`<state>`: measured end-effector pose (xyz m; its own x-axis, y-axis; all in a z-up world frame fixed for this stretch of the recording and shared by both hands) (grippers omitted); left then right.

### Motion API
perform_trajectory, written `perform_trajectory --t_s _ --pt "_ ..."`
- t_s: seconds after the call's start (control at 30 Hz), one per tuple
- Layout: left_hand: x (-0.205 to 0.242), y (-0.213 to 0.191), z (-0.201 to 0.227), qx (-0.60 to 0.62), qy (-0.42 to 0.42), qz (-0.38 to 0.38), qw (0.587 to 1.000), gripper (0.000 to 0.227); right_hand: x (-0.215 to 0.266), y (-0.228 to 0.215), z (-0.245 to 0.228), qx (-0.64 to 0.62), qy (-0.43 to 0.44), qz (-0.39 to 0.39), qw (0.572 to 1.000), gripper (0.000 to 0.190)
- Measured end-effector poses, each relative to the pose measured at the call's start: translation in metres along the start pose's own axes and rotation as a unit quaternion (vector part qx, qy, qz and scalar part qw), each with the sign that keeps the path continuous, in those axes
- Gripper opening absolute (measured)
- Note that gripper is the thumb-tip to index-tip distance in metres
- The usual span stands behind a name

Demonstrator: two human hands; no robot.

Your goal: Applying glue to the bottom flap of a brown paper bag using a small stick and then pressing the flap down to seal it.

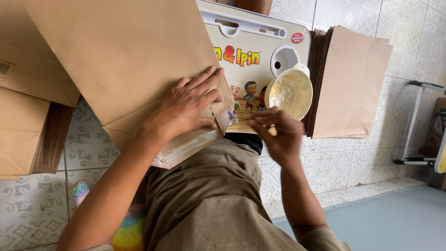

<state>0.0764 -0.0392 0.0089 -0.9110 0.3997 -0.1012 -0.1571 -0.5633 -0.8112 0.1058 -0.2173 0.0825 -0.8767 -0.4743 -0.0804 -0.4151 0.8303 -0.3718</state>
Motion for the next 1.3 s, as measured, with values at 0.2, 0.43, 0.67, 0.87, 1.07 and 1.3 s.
perform_trajectory --t_s 0.2,0.43,0.67,0.87,1.07,1.3 --pt "0.001 0.005 -0.005 0.012 0.001 0.012 1.0 0.06 0.015 0.044 -0.014 0.159 -0.143 0.007 0.977 0.017" --pt "0.004 0.011 -0.009 0.015 0.006 0.031 0.999 0.062 0.032 0.043 -0.005 0.153 -0.121 -0.023 0.98 0.017" --pt "0.003 0.013 -0.011 0.012 0.007 0.027 1.0 0.062 0.01 0.062 -0.03 0.176 -0.191 -0.004 0.966 0.02" --pt "0.005 0.01 -0.008 0.005 0.019 0.041 0.999 0.064 0.018 0.044 -0.016 0.174 -0.182 -0.014 0.968 0.019" --pt "0.004 0.008 -0.008 0.006 0.02 0.038 0.999 0.063 0.011 0.036 -0.023 0.169 -0.174 0.016 0.97 0.022" --pt "0.004 0.01 -0.009 0.005 0.012 0.036 0.999 0.063 0.005 0.038 -0.009 0.183 -0.183 0.037 0.965 0.024"
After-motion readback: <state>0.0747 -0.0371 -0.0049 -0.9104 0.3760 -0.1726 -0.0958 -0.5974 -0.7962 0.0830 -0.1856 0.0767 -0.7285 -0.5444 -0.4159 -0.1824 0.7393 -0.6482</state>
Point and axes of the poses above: each hand's wrist, its own x-axis away from the middle knuckle, its own y-axis out of the palm, z = x × y, the point moved 9 cm from there along -x, towards the middle knuckle, and after that the axes turned 8 degrees about y, right-handed, at the moved point
